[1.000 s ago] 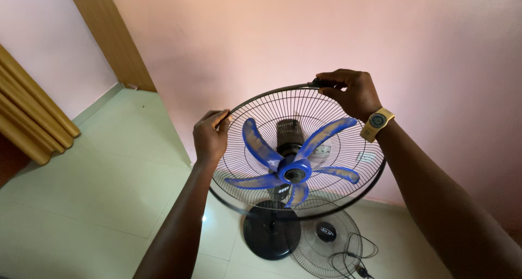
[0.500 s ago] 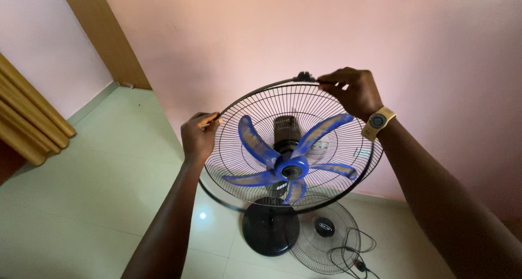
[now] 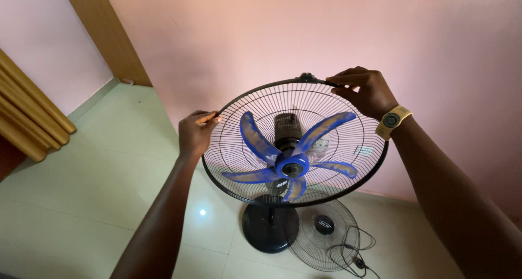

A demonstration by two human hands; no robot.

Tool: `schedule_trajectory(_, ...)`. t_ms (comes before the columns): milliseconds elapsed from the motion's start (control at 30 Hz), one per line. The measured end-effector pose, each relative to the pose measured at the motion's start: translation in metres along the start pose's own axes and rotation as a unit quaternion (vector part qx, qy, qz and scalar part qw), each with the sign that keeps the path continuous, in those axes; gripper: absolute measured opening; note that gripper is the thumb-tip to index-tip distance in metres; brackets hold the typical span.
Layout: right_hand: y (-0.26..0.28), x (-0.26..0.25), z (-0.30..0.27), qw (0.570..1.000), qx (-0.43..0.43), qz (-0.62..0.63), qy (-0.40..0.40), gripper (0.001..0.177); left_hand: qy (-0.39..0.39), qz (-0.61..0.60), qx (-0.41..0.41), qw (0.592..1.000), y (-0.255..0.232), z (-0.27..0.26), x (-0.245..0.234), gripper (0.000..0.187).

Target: The person unplugs a standing electric fan, removes the front grille, and then reattaches it. They handle the fan's power cord and grille by hand, then briefly dip a cloth into a bowl of soapy water.

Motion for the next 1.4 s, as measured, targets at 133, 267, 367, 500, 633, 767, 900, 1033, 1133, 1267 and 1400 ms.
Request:
schedule_trajectory(133, -0.024, -0.004, -0.018, 0.998, 0.065, 0.022, -0.011, 0.025, 0.013, 0.03, -0.032, 0.999, 0.013, 0.002, 0.002, 0.029)
schedule_trajectory(267, -0.028, -0.009, -0.03, 0.995, 0.079, 0.041, -0.042, 0.023, 0.028, 0.02, -0.013, 0.999, 0.0, 0.008, 0.003, 0.049)
schedule_trajectory(367, -0.024, -0.009, -0.033, 0.994, 0.081, 0.044, -0.057, 0.021, 0.033, 0.043, 0.103, 0.993, -0.042, 0.01, 0.005, 0.058)
schedule_trajectory(500, -0.028, -0.008, -0.031, 0.993, 0.093, 0.051, -0.047, 0.023, 0.038, 0.071, 0.245, 0.966, -0.115, 0.02, 0.04, 0.053)
schedule_trajectory(633, -0.033, -0.011, -0.035, 0.988, 0.068, 0.134, -0.033, 0.031, 0.097, 0.061, 0.264, 0.958, -0.162, 0.039, 0.102, 0.052)
schedule_trajectory(767, -0.053, -0.013, -0.047, 0.979, 0.167, 0.113, 0.002, 0.028, 0.169, 0.083, 0.198, 0.962, -0.165, 0.052, 0.128, 0.032)
schedule_trajectory(900, -0.081, -0.014, -0.067, 0.965, 0.231, 0.123, 0.025, 0.025, 0.152, 0.044, 0.213, 0.964, -0.163, 0.051, 0.124, 0.027)
schedule_trajectory(1033, -0.1, -0.013, -0.083, 0.956, 0.243, 0.164, 0.018, 0.023, 0.145, 0.047, 0.183, 0.971, -0.155, 0.049, 0.119, 0.028)
schedule_trajectory(1133, -0.114, -0.009, -0.094, 0.949, 0.26, 0.172, 0.035, 0.024, 0.149, 0.039, 0.173, 0.973, -0.155, 0.051, 0.118, 0.026)
schedule_trajectory(1267, -0.123, -0.008, -0.115, 0.948, 0.257, 0.187, 0.001, 0.025, 0.14, 0.028, 0.206, 0.968, -0.164, 0.047, 0.113, 0.026)
schedule_trajectory(1400, -0.134, -0.002, -0.143, 0.953, 0.279, 0.119, -0.013, 0.027, 0.141, 0.051, 0.166, 0.975, -0.161, 0.048, 0.114, 0.028)
Point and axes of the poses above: each hand's wrist, its own z-axis towards the middle knuckle, its own x-axis out of the palm, y = z × x, the point moved 9 cm from there along z, towards the middle knuckle, and after that the axes turned 2 degrees about -y, right-handed, at the moved point
